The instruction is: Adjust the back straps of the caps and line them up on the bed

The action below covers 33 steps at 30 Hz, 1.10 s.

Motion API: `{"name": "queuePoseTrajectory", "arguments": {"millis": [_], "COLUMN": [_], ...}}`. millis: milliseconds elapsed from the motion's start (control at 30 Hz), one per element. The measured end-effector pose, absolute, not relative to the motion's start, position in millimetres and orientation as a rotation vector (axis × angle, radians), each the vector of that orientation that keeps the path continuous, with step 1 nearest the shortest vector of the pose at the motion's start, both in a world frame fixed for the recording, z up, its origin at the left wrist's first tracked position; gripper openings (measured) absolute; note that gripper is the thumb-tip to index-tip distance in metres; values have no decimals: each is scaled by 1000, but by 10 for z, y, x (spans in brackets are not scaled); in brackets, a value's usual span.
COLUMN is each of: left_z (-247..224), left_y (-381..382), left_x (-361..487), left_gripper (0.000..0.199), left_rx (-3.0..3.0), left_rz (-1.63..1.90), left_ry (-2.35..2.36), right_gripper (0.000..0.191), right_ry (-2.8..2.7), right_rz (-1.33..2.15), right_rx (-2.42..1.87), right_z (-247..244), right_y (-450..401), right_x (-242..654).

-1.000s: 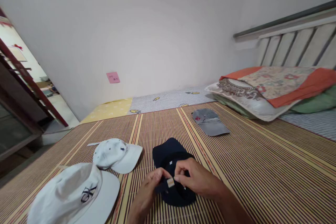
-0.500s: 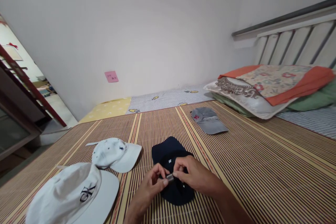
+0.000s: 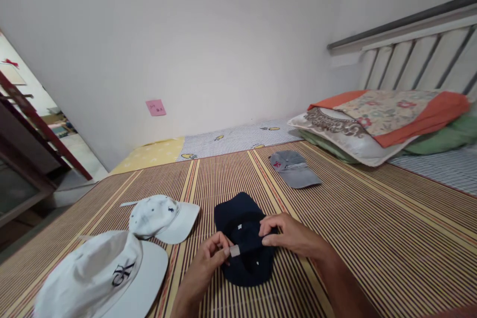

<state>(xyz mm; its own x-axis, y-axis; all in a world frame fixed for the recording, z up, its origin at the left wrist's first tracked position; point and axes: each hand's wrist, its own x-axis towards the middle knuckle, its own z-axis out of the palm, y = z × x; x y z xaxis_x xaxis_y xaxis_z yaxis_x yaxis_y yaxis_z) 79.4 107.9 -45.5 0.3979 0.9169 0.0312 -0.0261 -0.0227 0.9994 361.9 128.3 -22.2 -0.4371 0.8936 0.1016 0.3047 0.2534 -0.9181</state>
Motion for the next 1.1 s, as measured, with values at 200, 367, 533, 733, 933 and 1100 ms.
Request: {"name": "queuePoseTrajectory", "arguments": {"millis": [200, 367, 533, 733, 933, 1100], "left_z": [-487, -486, -476, -495, -496, -494], "left_y": [1095, 1108, 1110, 1108, 1118, 1117], "left_x": [779, 773, 781, 784, 799, 814], "left_gripper": [29, 32, 31, 28, 27, 26], "left_rx": [1358, 1337, 1330, 1330, 1338, 1326], "left_rz": [969, 995, 983, 976, 976, 967], "left_ry": [904, 910, 909, 916, 911, 923], "right_gripper": [14, 19, 28, 27, 25, 21], "right_ry": [-1782, -1777, -1822, -1782, -1769, -1812], "right_rz": [1108, 1094, 1109, 1037, 995, 937], "right_rx": [-1172, -1157, -1152, -1182, -1191, -1167], "right_z": [-198, -148, -87, -108, -167, -38], "right_y": [1301, 1283, 1265, 1294, 1305, 1243], "right_x": [3570, 3546, 3558, 3548, 3553, 3544]}}
